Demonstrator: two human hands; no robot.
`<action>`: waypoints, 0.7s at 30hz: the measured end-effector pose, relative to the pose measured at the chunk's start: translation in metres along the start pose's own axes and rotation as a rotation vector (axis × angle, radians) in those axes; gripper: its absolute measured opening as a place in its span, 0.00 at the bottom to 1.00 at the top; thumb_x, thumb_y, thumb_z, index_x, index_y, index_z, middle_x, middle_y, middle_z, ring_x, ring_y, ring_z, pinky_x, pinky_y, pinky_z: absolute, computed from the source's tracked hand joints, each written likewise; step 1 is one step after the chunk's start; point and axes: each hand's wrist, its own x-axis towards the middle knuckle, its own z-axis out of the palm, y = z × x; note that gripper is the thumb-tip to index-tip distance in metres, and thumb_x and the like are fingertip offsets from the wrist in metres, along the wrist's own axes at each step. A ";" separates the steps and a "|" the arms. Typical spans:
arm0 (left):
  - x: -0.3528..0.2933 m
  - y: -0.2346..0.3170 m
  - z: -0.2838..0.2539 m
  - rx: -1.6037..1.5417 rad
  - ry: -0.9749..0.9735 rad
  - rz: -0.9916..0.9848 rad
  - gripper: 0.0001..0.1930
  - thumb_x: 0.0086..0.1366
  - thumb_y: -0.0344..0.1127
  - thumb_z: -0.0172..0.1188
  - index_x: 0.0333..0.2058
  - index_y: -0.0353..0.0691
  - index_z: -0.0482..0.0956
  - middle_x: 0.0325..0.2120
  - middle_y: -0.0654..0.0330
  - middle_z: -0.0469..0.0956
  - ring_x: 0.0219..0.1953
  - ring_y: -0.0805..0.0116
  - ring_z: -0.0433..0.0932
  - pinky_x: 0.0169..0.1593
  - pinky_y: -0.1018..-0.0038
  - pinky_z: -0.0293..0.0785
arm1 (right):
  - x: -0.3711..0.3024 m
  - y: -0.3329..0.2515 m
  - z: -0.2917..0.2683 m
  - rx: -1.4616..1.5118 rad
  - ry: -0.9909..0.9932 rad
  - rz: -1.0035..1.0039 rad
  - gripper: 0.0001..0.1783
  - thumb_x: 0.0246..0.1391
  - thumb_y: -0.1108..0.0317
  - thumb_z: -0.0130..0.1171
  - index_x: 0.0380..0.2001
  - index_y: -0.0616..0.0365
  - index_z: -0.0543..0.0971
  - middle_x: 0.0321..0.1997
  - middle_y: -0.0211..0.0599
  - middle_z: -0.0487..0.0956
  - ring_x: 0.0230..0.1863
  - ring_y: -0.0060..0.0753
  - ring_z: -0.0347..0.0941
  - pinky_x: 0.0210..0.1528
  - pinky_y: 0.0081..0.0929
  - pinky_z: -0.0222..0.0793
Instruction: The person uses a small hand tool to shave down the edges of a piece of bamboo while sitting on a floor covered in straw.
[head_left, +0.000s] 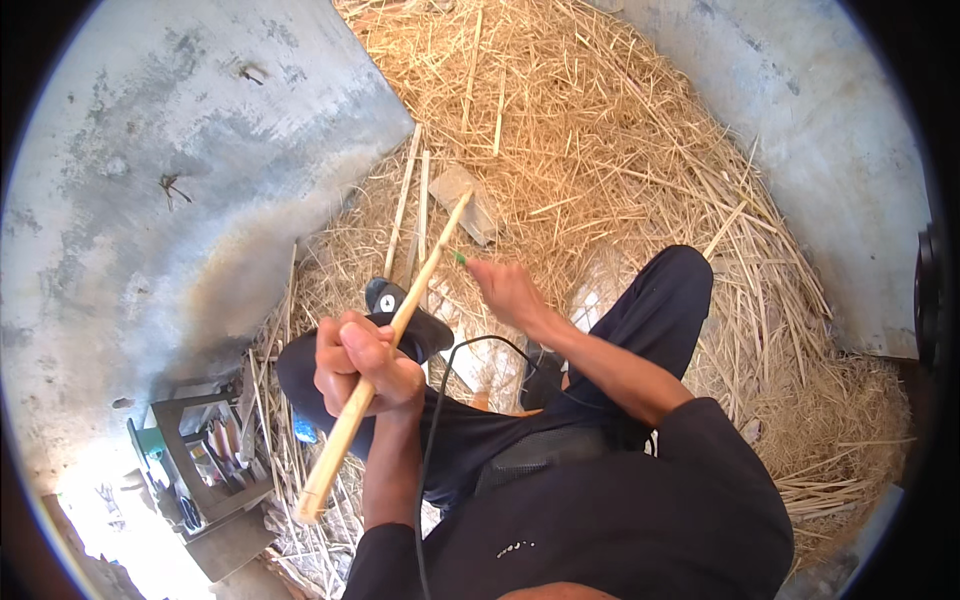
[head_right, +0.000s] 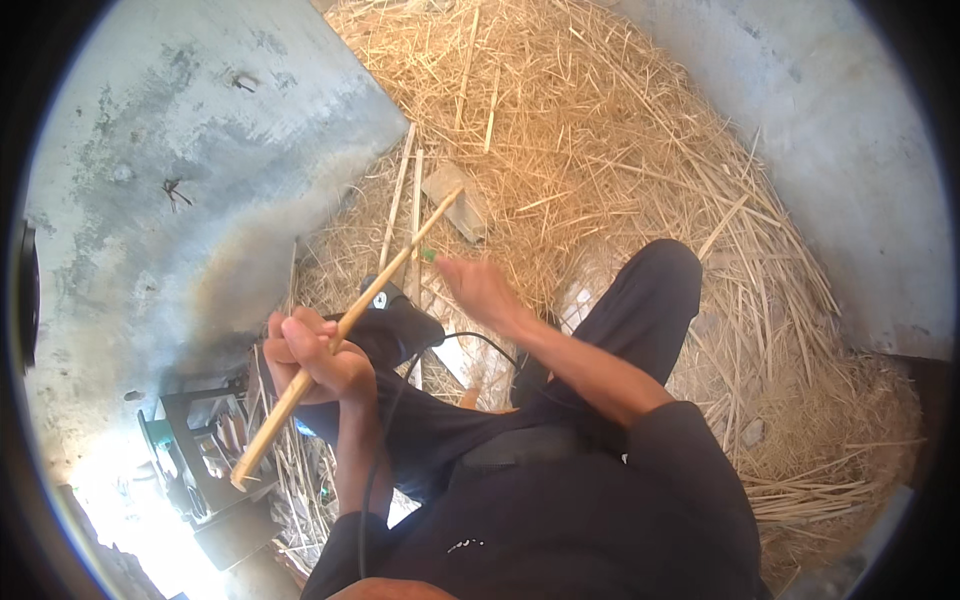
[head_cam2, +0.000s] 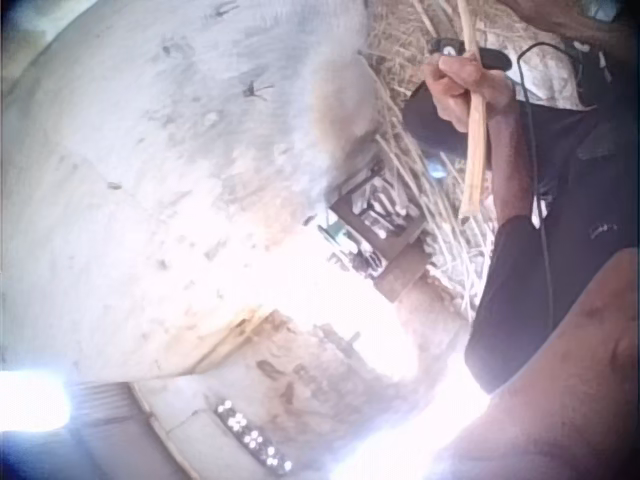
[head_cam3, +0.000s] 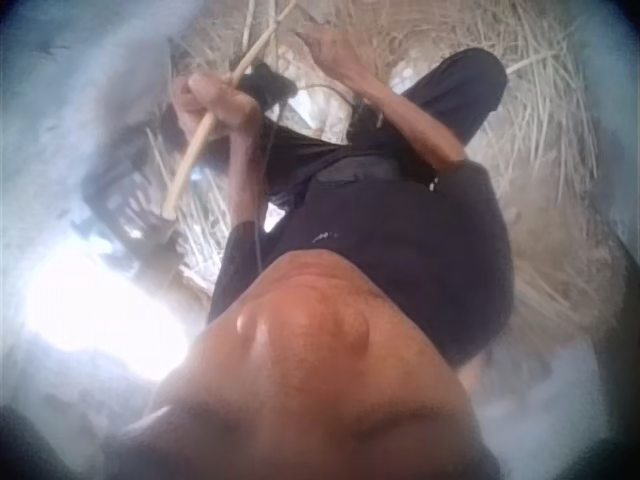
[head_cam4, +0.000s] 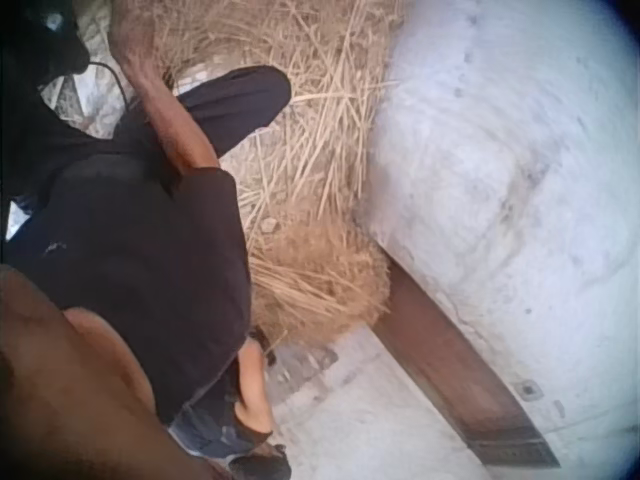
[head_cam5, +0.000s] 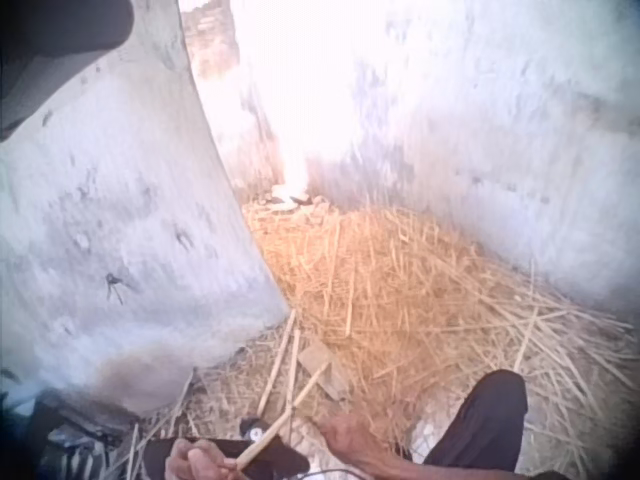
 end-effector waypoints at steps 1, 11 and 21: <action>-0.001 0.000 0.002 -0.018 0.023 -0.031 0.15 0.60 0.24 0.47 0.16 0.36 0.56 0.09 0.57 0.60 0.11 0.77 0.54 0.14 0.81 0.48 | -0.015 -0.003 0.001 0.025 -0.031 -0.015 0.31 0.67 0.53 0.34 0.17 0.64 0.70 0.09 0.47 0.61 0.09 0.38 0.55 0.15 0.38 0.53; -0.002 0.000 0.004 -0.029 0.045 -0.067 0.15 0.60 0.24 0.47 0.16 0.35 0.57 0.06 0.58 0.57 0.12 0.75 0.55 0.14 0.78 0.49 | -0.010 -0.017 -0.004 0.046 0.042 0.027 0.32 0.66 0.52 0.34 0.18 0.64 0.72 0.08 0.44 0.60 0.09 0.32 0.57 0.15 0.37 0.54; 0.001 0.005 0.007 -0.034 0.125 -0.178 0.15 0.60 0.28 0.48 0.17 0.39 0.56 0.13 0.61 0.57 0.14 0.76 0.58 0.19 0.82 0.53 | -0.003 -0.009 0.001 -0.019 0.039 -0.102 0.21 0.64 0.59 0.39 0.34 0.64 0.77 0.11 0.49 0.69 0.11 0.39 0.68 0.14 0.36 0.62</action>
